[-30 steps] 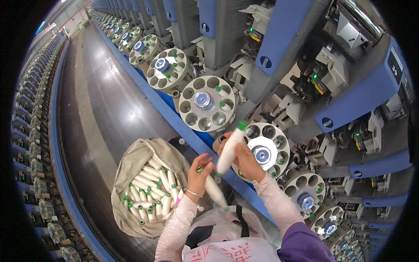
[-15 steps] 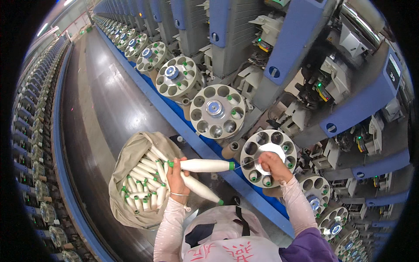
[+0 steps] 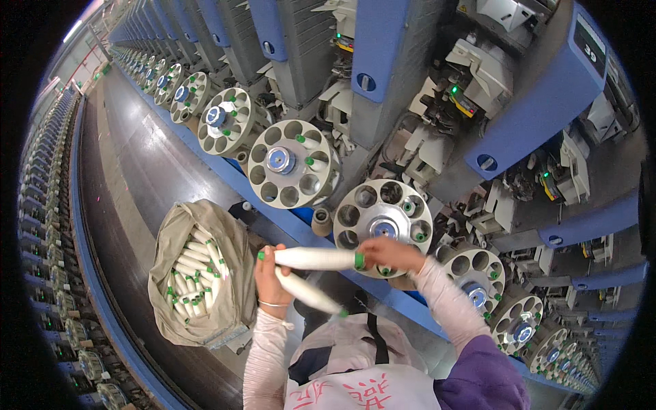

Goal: The person repeatedly takes white cylindrical spools from a large cloth bag and places them into circular holders on a row of industrial machines. The person handles the spools by hand, moving along the machine line to fill available slots.

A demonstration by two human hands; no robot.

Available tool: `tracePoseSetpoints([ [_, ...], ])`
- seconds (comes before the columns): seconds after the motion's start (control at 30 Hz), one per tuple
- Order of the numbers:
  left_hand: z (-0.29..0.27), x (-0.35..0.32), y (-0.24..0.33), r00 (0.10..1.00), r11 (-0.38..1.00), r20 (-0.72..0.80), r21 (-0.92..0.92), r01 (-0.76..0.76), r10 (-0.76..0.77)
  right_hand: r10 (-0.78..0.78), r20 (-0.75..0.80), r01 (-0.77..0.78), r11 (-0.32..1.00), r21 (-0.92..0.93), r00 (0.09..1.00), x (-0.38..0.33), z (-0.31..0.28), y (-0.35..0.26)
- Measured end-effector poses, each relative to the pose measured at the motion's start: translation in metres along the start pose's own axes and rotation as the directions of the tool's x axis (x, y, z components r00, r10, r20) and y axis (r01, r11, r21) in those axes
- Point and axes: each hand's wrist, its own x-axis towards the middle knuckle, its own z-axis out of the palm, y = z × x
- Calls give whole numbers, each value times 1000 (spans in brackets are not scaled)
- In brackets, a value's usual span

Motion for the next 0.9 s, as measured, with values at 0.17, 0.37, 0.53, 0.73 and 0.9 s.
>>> tracePoseSetpoints([
  [0.17, 17, -5, -16, 948, 775, 152, 547, -316, 280, -289, -71, 289, 847, 445, 955, -21, -60, 7],
  [0.37, 38, -6, -75, 772, 271, 559, 726, -632, 302, -335, -441, 446, 878, 173, 832, -33, -27, 20],
  [0.53, 10, -20, -55, 960, 733, 246, 628, -262, 133, -238, -550, -373, 520, -768, 800, -47, 24, 38],
  [0.73, -40, -15, -6, 985, 804, 143, 573, -158, 93, -494, -707, 282, 869, -406, 506, -17, 6, 24],
  [0.9, -64, 2, 52, 998, 931, -59, 366, 7, 16, -537, -523, -227, 522, -822, 661, 6, -32, -40],
])
